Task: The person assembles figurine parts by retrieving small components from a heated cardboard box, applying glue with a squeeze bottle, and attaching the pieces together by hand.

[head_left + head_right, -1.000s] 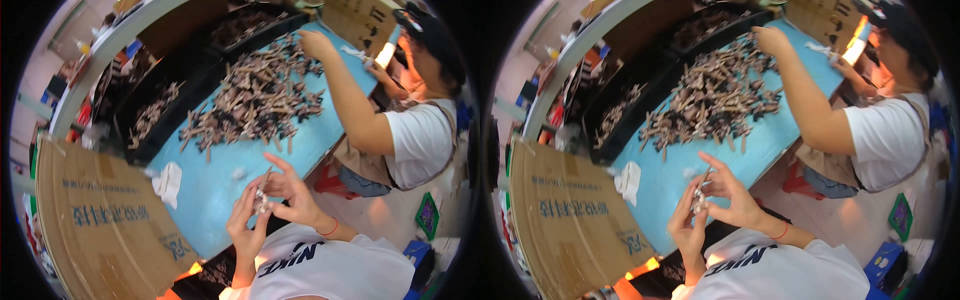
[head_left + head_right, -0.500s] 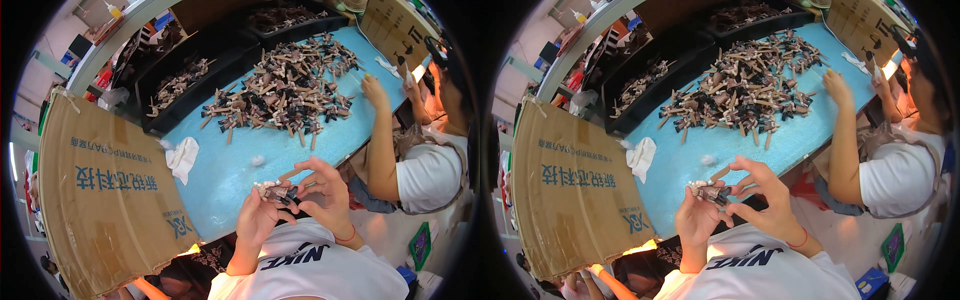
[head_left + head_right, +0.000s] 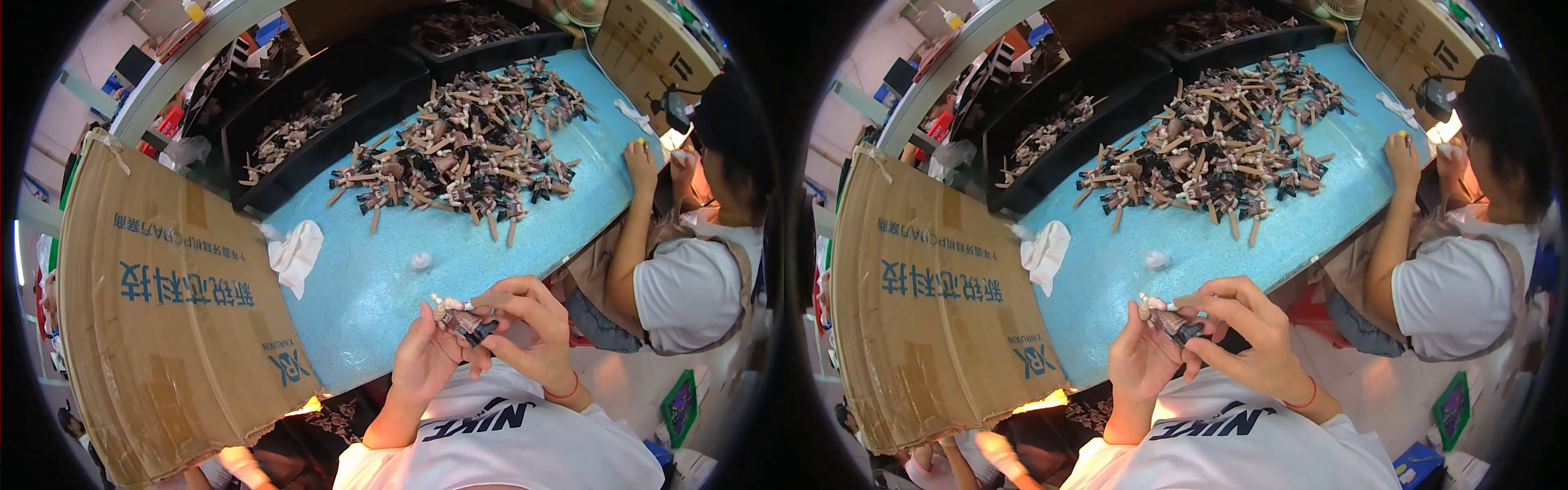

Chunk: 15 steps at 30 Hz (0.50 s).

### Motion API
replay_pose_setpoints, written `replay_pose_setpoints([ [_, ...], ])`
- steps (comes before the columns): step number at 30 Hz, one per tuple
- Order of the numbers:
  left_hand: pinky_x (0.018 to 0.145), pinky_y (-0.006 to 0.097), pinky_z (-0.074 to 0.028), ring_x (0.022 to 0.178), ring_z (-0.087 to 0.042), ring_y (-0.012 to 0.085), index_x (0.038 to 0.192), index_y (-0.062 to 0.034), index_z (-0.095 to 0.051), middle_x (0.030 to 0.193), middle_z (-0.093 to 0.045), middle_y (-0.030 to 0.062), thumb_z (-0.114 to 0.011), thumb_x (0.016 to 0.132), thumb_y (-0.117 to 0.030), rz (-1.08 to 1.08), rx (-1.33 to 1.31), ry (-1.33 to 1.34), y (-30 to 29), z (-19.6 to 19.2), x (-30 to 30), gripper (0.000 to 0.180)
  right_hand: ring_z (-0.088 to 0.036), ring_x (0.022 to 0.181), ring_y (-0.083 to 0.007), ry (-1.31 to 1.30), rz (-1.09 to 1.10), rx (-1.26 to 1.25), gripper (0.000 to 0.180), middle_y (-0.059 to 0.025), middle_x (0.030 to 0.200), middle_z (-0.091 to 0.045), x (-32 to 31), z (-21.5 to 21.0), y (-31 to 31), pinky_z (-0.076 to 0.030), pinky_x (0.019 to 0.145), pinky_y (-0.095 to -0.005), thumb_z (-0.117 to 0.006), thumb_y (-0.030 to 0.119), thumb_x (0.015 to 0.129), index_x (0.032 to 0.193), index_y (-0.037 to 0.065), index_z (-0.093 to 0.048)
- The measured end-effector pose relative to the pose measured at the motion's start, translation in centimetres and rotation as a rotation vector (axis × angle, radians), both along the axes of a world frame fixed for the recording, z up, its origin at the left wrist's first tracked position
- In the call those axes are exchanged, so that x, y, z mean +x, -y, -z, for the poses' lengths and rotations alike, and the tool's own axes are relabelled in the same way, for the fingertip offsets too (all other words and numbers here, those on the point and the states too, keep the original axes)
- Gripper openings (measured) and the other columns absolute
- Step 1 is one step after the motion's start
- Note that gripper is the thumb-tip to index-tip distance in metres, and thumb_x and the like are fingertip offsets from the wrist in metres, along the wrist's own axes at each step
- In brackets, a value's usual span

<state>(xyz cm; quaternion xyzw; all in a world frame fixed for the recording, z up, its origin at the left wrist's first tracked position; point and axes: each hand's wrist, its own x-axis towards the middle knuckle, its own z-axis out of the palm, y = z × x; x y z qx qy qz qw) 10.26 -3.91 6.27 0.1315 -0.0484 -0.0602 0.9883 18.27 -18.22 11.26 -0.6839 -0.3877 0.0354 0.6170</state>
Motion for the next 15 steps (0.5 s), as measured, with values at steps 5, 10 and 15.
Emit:
replay_pose_setpoints([
  [5,0.059,0.033,-0.051,0.088,-0.058,0.0252,0.119,0.0078,-0.046,0.112,-0.055,0.0201,-0.041,0.093,-0.043,-0.150,0.276,-0.031,-0.2,-1.5,-0.2,0.058,-0.059,0.077,-0.0159,0.050,-0.001,0.019,0.036,-0.0149,0.106,-0.055,0.1,0.8,0.2,-0.052,0.059,-0.0231,-0.067,-0.004,0.069,0.104,0.001,-0.063],
  [10,0.060,0.032,-0.051,0.089,-0.058,0.0250,0.119,0.0113,-0.045,0.113,-0.054,0.0186,-0.042,0.092,-0.043,-0.205,0.490,0.031,-0.5,-1.9,-0.2,0.061,-0.060,0.081,-0.0188,0.053,-0.038,0.067,0.036,-0.0166,0.110,-0.054,0.1,0.9,0.0,-0.053,0.063,-0.0245,-0.063,-0.008,0.071,0.105,0.001,-0.062],
  [15,0.056,0.034,-0.052,0.089,-0.059,0.0278,0.118,-0.0056,-0.047,0.121,-0.049,0.0231,-0.034,0.095,-0.043,-0.152,0.152,-0.101,-3.6,-0.3,1.6,0.046,-0.061,0.081,-0.0186,-0.126,0.048,-0.010,0.039,-0.0156,0.109,-0.056,0.2,2.0,-0.2,-0.053,0.063,-0.0247,-0.060,-0.010,0.072,0.109,0.000,-0.059],
])
